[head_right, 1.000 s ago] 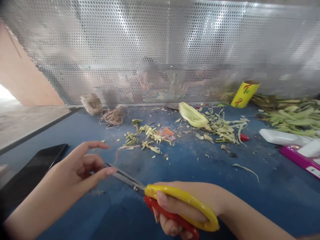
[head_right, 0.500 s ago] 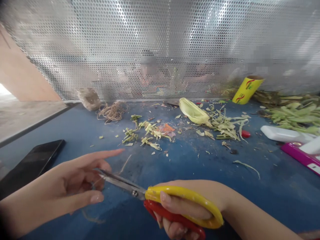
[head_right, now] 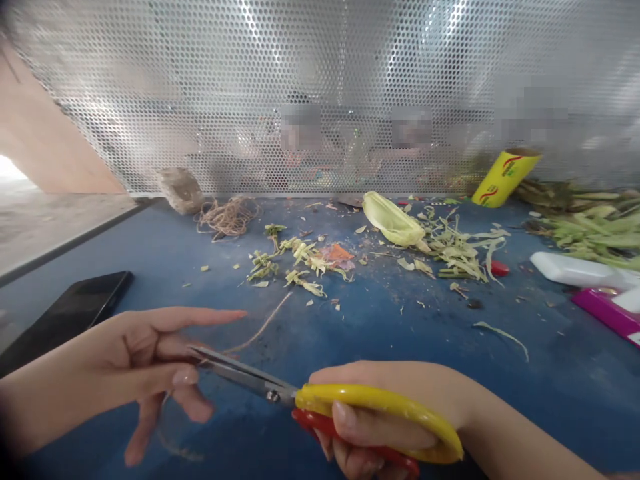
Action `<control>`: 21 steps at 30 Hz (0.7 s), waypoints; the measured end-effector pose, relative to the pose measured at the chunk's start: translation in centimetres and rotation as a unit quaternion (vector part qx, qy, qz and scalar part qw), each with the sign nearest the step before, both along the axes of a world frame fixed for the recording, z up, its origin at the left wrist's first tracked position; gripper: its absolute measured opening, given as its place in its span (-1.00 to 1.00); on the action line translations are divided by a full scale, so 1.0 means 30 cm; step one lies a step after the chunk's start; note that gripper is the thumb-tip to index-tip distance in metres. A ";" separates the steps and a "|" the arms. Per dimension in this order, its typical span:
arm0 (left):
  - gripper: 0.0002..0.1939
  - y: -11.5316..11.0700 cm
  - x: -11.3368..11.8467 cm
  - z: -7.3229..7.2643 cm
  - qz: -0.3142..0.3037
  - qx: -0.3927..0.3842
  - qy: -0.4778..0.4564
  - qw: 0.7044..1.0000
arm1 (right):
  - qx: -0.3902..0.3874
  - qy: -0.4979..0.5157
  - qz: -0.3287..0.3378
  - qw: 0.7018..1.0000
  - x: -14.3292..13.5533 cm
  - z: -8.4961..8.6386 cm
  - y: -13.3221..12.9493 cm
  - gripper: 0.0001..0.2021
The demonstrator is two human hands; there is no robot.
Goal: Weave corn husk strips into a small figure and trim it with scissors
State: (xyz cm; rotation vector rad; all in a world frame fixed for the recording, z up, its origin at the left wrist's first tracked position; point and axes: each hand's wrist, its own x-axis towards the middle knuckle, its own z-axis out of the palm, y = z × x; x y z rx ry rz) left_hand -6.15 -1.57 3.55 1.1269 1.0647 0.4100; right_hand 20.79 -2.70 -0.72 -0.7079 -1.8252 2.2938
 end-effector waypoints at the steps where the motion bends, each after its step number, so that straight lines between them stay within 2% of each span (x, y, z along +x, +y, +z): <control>1: -0.44 -0.002 0.004 0.002 -0.001 -0.008 0.000 1.000 | -0.001 0.003 -0.004 1.000 0.000 -0.002 -0.004 -0.42; 4: -0.53 -0.010 0.013 0.006 -0.012 -0.025 -0.004 1.000 | -0.010 -0.001 -0.024 1.000 0.003 -0.013 -0.013 -0.42; 9: -0.44 -0.014 0.018 0.003 -0.008 -0.038 -0.009 0.999 | -0.021 -0.004 -0.012 1.000 0.001 -0.005 -0.010 -0.42; 14: -0.64 -0.017 0.017 -0.006 -0.009 -0.030 -0.018 0.999 | -0.046 -0.006 -0.035 0.998 -0.006 0.011 -0.014 -0.44; 21: -0.65 -0.015 0.013 -0.016 -0.047 -0.051 0.008 0.998 | -0.044 -0.011 -0.039 0.998 -0.002 0.007 -0.025 -0.43</control>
